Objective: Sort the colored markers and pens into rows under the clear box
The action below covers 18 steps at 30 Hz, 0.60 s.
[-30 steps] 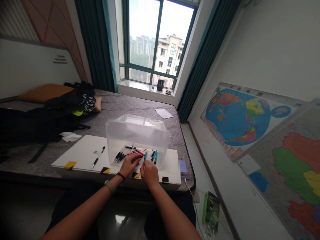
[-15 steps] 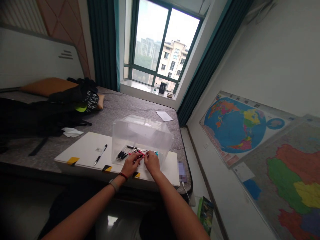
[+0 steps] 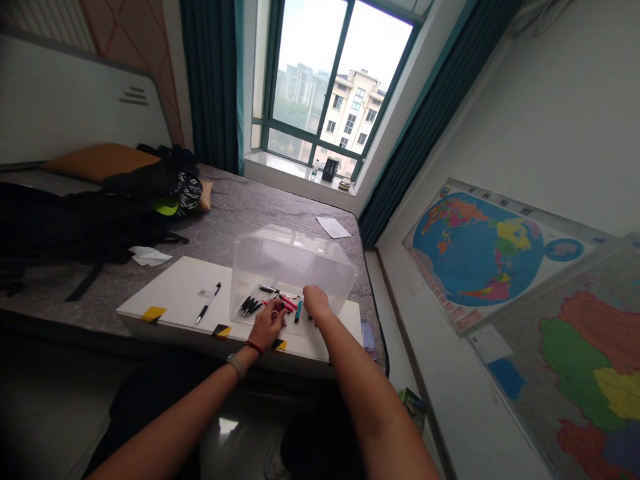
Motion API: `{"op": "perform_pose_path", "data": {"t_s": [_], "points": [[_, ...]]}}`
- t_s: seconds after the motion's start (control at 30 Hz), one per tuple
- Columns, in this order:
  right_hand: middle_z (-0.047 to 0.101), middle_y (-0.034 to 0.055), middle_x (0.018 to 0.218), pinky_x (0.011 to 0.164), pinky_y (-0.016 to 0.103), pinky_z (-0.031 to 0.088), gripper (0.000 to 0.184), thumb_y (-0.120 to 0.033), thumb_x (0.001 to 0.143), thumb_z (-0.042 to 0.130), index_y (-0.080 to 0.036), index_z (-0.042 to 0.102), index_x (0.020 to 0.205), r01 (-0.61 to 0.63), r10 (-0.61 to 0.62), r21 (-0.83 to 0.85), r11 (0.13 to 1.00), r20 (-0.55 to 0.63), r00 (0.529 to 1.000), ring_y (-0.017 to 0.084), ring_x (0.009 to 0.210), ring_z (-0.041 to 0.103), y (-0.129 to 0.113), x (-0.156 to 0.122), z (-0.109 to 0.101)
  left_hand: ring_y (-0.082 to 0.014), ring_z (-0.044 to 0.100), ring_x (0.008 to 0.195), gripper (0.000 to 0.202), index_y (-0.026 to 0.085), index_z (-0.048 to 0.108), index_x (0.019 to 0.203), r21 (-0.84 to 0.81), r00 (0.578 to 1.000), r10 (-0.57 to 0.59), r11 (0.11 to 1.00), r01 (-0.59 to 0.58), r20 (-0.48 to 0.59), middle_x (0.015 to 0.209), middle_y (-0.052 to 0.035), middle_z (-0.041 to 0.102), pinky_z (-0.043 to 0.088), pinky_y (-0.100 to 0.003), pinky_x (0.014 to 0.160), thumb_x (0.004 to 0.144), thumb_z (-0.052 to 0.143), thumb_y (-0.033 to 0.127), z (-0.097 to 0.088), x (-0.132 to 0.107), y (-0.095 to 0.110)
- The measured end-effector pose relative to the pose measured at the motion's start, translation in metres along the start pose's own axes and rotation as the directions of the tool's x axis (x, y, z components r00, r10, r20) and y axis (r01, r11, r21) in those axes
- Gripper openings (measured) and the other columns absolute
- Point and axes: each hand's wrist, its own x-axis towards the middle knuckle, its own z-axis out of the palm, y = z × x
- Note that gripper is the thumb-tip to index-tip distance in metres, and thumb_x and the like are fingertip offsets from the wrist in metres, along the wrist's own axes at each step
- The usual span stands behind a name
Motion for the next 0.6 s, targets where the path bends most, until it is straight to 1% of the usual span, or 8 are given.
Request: {"op": "perform_pose_path", "data": {"t_s": [0.07, 0.17, 0.23, 0.27, 0.43, 0.5, 0.6], "points": [[0.07, 0.016, 0.107, 0.08, 0.026, 0.046, 0.028, -0.007, 0.084, 0.055, -0.015, 0.071, 0.105, 0.008, -0.008, -0.012, 1.0, 0.019, 1.0, 0.023, 0.098, 0.066, 0.004, 0.001, -0.004, -0.0116, 0.063, 0.055, 0.023, 0.02, 0.052, 0.104, 0.013, 1.0, 0.006, 1.0, -0.006, -0.005, 0.094, -0.0057, 0.067, 0.051, -0.024, 0.053, 0.09, 0.051, 0.038, 0.0, 0.0, -0.001], [0.071, 0.0118, 0.107, 0.082, 0.024, 0.045, 0.023, -0.016, 0.084, 0.061, -0.019, 0.072, 0.103, 0.074, -0.075, 0.011, 0.997, 0.034, 0.997, 0.021, 0.099, 0.065, 0.003, 0.002, -0.007, -0.0129, 0.064, 0.058, 0.022, 0.02, 0.053, 0.105, 0.056, 0.999, 0.038, 0.998, -0.038, -0.008, 0.093, -0.0057, 0.067, 0.052, -0.026, 0.056, 0.09, 0.051, 0.036, 0.0, 0.0, -0.001], [0.072, 0.0091, 0.105, 0.083, 0.023, 0.045, 0.023, -0.022, 0.082, 0.064, -0.022, 0.073, 0.103, 0.131, -0.133, 0.051, 0.99, 0.045, 0.99, 0.02, 0.099, 0.065, 0.0, 0.004, -0.005, -0.0142, 0.065, 0.062, 0.02, 0.021, 0.053, 0.105, 0.101, 0.998, 0.064, 0.993, -0.063, -0.006, 0.093, -0.0057, 0.067, 0.052, -0.027, 0.06, 0.09, 0.051, 0.033, 0.0, -0.001, -0.001], [0.072, 0.009, 0.104, 0.082, 0.023, 0.046, 0.023, -0.023, 0.081, 0.066, -0.021, 0.074, 0.102, 0.136, -0.14, 0.068, 0.988, 0.054, 0.989, 0.02, 0.098, 0.066, -0.002, 0.005, -0.003, -0.015, 0.065, 0.065, 0.019, 0.021, 0.053, 0.105, 0.124, 0.997, 0.076, 0.989, -0.075, -0.003, 0.093, -0.0057, 0.067, 0.052, -0.028, 0.062, 0.09, 0.05, 0.032, 0.0, -0.001, -0.001], [0.074, 0.0147, 0.096, 0.076, 0.025, 0.049, 0.021, -0.017, 0.075, 0.069, -0.016, 0.077, 0.094, 0.013, -0.02, 0.096, 0.995, 0.08, 0.997, 0.025, 0.091, 0.069, -0.011, 0.011, 0.006, -0.0193, 0.066, 0.077, 0.015, 0.021, 0.054, 0.103, 0.214, 0.991, 0.131, 0.968, -0.131, 0.018, 0.092, -0.0065, 0.067, 0.051, -0.031, 0.069, 0.09, 0.05, 0.029, 0.001, -0.001, -0.002], [0.074, 0.0163, 0.095, 0.074, 0.025, 0.049, 0.019, -0.017, 0.073, 0.071, -0.015, 0.077, 0.092, -0.013, 0.003, 0.114, 0.993, 0.082, 0.997, 0.026, 0.089, 0.07, -0.013, 0.012, 0.006, -0.0204, 0.065, 0.08, 0.015, 0.021, 0.054, 0.103, 0.226, 0.99, 0.138, 0.964, -0.14, 0.024, 0.091, -0.0066, 0.067, 0.051, -0.033, 0.071, 0.09, 0.049, 0.028, 0.001, -0.002, -0.003], [0.073, 0.0169, 0.095, 0.072, 0.025, 0.05, 0.021, -0.018, 0.07, 0.075, -0.014, 0.077, 0.091, -0.055, 0.041, 0.114, 0.992, 0.123, 0.992, 0.026, 0.088, 0.07, -0.015, 0.014, 0.005, -0.0212, 0.065, 0.083, 0.014, 0.021, 0.053, 0.104, 0.233, 0.988, 0.15, 0.96, -0.153, 0.028, 0.093, -0.0071, 0.067, 0.05, -0.034, 0.074, 0.091, 0.048, 0.026, 0.002, -0.001, -0.004]]}}
